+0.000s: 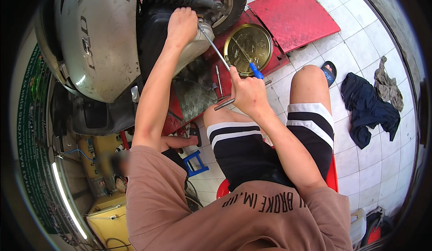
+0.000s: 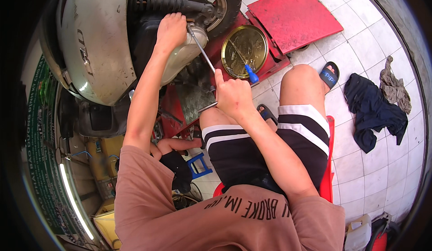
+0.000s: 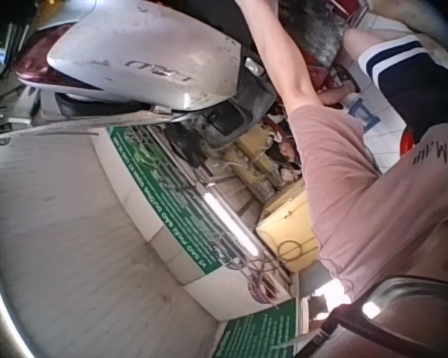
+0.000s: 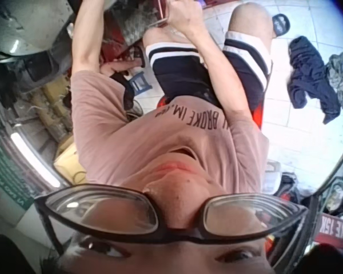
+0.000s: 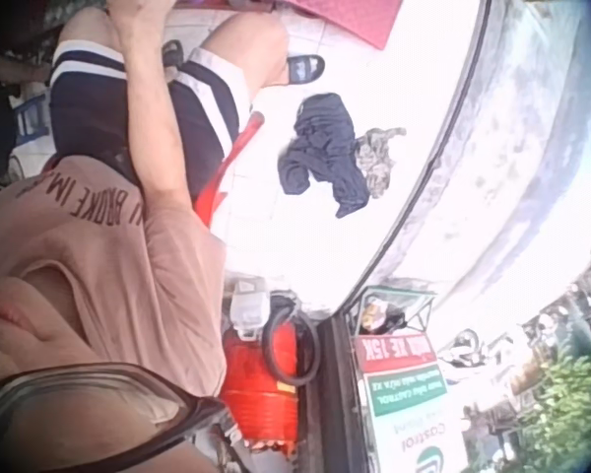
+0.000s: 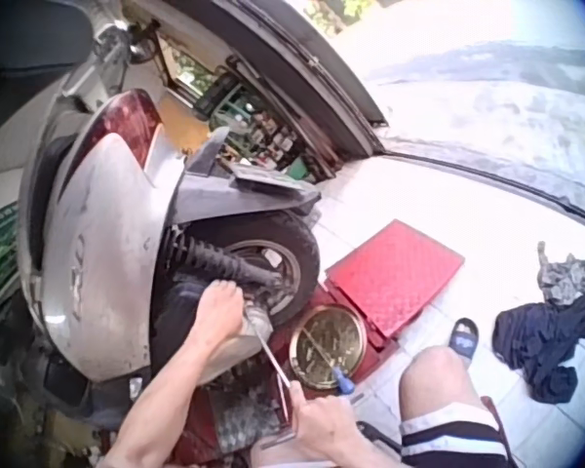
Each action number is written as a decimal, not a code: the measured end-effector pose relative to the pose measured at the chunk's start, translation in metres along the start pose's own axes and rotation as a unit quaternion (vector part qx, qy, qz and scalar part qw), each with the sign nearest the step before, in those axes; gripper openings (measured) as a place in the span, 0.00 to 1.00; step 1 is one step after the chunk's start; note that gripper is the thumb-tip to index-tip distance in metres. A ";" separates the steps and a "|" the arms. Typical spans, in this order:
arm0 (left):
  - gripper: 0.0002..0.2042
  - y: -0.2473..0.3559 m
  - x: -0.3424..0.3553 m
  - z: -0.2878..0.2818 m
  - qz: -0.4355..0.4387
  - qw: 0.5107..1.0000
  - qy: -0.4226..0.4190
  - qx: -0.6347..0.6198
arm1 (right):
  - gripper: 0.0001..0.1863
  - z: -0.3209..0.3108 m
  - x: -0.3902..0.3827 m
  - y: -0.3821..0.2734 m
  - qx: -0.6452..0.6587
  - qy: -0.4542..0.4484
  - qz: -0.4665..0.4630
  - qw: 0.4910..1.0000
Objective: The person uses a wrench to loosen and tighten bolts on the underside of a white scooter. They repeatedly adjust the tool and reposition their hands to work on the engine area while seated on a red plastic chair.
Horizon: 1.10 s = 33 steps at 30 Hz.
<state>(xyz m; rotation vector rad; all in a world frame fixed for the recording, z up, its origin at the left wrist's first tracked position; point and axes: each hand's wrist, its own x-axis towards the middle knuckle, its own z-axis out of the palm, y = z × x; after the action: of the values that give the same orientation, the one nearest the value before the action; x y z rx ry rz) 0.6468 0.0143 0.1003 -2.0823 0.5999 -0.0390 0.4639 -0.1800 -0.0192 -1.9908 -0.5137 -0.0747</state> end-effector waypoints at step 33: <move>0.23 0.275 -0.121 -0.038 -0.324 0.067 0.252 -0.909 | 0.28 0.031 -0.009 -0.015 -0.029 0.102 0.004 0.994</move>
<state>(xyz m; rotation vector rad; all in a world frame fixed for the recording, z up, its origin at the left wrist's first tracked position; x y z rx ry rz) 0.4207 -0.0855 -0.0750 1.1935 0.2708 0.3094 0.4446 -0.1507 -0.0237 -2.0131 -0.3753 -0.2887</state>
